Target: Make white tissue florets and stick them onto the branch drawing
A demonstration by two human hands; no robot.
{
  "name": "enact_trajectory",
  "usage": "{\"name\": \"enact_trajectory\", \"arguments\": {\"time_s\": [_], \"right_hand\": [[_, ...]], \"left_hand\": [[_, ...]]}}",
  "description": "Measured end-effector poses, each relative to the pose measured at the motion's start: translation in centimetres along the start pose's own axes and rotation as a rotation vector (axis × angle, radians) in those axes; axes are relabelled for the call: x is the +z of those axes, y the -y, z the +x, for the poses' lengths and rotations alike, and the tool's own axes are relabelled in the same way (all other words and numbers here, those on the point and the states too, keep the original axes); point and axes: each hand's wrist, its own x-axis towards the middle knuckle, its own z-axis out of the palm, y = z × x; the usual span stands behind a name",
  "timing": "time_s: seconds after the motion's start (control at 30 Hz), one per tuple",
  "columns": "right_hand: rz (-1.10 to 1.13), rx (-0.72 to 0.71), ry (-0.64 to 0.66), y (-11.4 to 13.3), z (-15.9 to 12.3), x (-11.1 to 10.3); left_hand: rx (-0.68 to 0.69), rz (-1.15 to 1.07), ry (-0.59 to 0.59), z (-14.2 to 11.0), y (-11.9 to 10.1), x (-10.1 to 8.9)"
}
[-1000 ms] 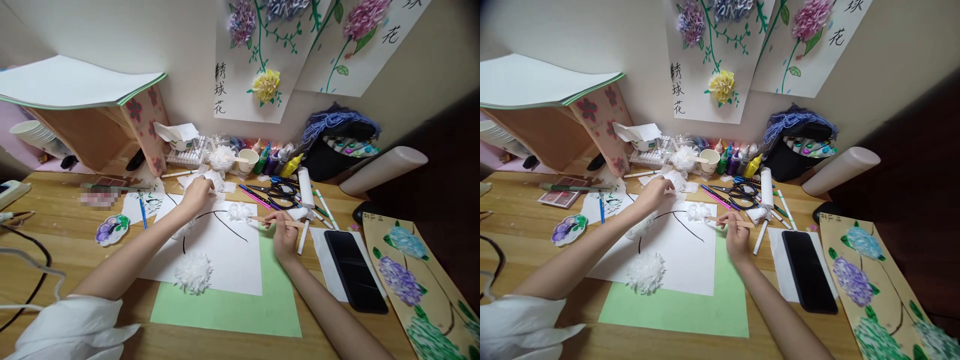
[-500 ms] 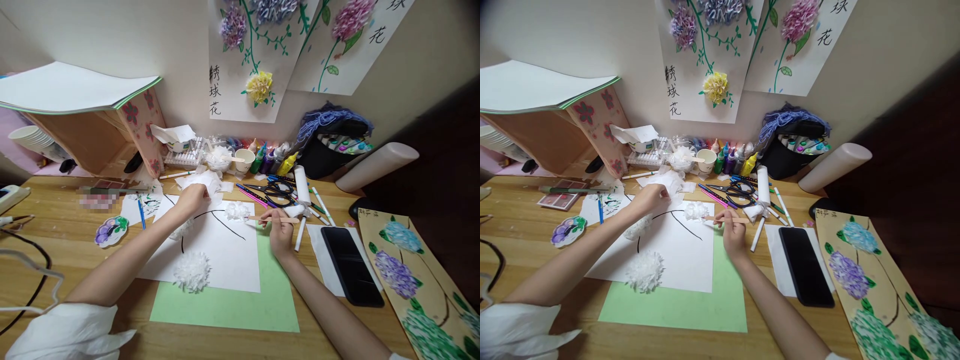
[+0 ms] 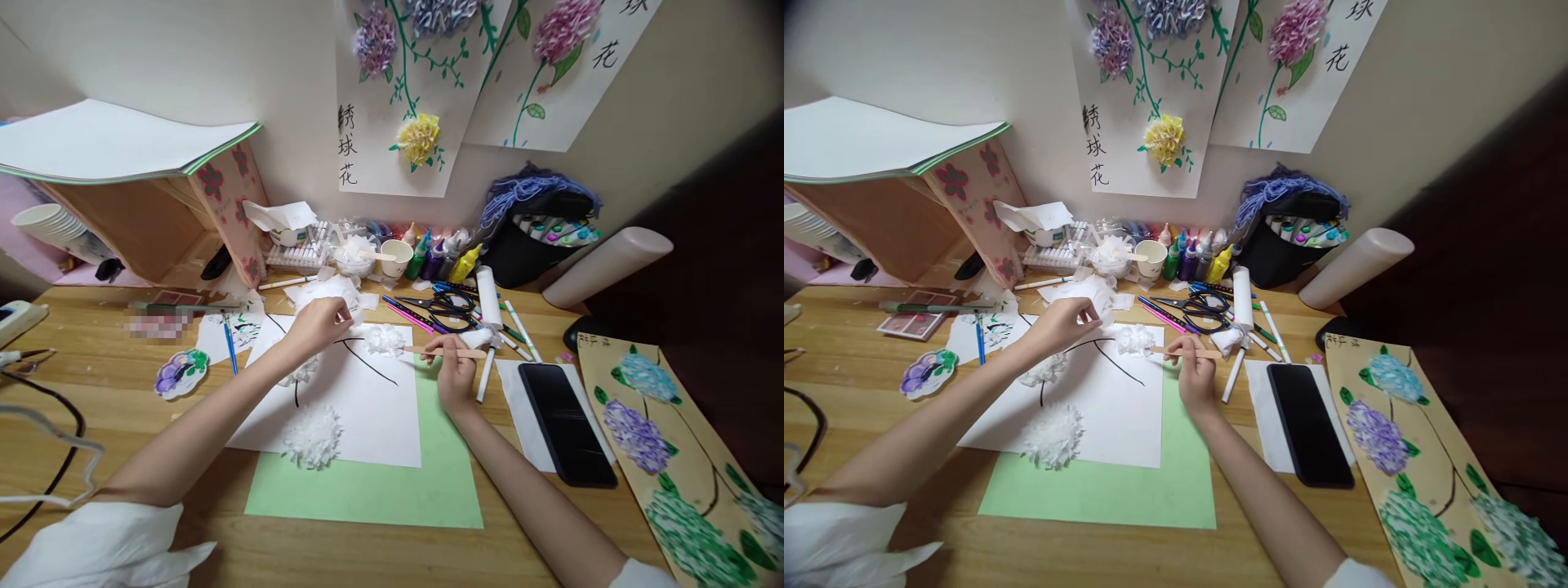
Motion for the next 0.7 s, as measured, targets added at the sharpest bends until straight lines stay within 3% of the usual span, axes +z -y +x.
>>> {"name": "enact_trajectory", "arguments": {"time_s": [0.07,0.17,0.27,0.37,0.47,0.7], "right_hand": [[0.007,-0.002,-0.027,-0.1,0.1,0.0],[0.022,0.000,-0.066,-0.3,0.2,0.0],[0.018,-0.009,-0.092,-0.2,0.0,-0.1],[0.006,-0.057,-0.084,0.0,-0.4,-0.2],[-0.054,-0.136,0.008,0.0,-0.8,-0.4],[-0.327,-0.345,0.213,-0.1,-0.8,-0.3]], "left_hand": [[0.099,-0.160,0.028,-0.5,-0.7,-0.3],[0.196,-0.356,0.181,-1.2,-1.7,0.2],[0.224,-0.406,0.313,-1.4,-2.7,1.6],[0.168,-0.256,0.266,-1.3,-3.6,3.1],[0.104,-0.089,0.190,-1.1,-4.1,4.1],[0.091,0.035,0.134,-1.0,-4.7,4.7]]}}
